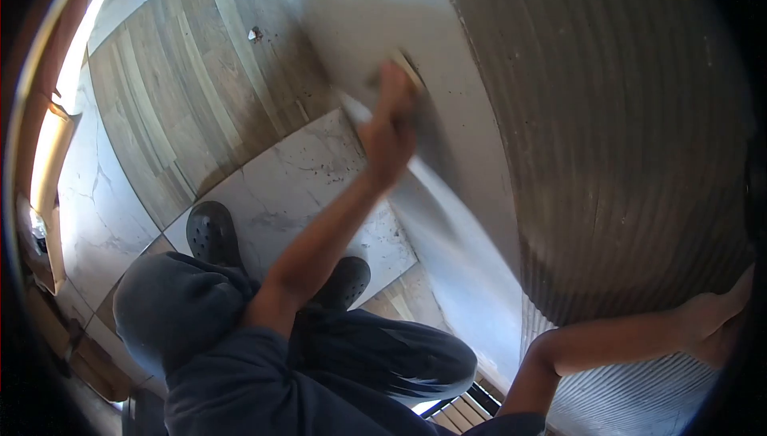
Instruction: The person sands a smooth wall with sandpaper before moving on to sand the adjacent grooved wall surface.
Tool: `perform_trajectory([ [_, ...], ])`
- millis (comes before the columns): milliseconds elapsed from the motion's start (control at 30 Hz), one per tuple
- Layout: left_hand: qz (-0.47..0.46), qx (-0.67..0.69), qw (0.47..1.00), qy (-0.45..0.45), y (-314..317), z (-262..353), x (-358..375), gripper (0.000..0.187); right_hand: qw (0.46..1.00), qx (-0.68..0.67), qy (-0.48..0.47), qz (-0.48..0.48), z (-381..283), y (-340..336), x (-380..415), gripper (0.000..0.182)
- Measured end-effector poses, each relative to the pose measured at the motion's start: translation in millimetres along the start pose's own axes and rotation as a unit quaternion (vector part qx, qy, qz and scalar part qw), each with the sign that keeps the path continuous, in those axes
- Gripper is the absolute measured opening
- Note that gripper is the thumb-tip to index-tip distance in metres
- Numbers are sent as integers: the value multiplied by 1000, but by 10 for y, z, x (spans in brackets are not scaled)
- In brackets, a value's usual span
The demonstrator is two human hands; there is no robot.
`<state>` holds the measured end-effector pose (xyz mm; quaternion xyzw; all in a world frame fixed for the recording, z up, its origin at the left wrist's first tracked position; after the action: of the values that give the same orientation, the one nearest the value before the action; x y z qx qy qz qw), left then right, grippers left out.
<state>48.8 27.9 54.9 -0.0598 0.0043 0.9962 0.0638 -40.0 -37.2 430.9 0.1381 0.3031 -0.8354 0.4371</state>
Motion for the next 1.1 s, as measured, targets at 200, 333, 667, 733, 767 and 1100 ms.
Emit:
perform_trajectory([
  [200,70,13,987,148,201,136,384,49,945,269,-179,-50,454,-354,222,27],
  [333,75,48,986,139,125,-61,126,45,985,142,-86,-53,280,-182,95,26],
  [667,53,61,985,154,205,-12,231,42,997,44,29,-50,178,-98,38,33],
  [733,51,54,979,188,135,-97,56,43,989,98,103,25,94,-129,188,33],
  [767,41,41,971,233,117,-103,-17,44,978,130,147,67,77,-133,190,33],
  [1100,84,70,977,182,168,46,84,42,977,203,-40,-53,314,-381,372,20],
])
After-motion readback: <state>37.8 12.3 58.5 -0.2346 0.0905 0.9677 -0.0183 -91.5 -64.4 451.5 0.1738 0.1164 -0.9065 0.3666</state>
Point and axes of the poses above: each hand's wrist, its own x-axis away from the middle knuckle, its own y-axis out of the palm, z = x × y, the point moved 1 cm from there along -x, towards the middle knuckle, and after that the axes turned 2 degrees about -y, right-handed, at the moved point
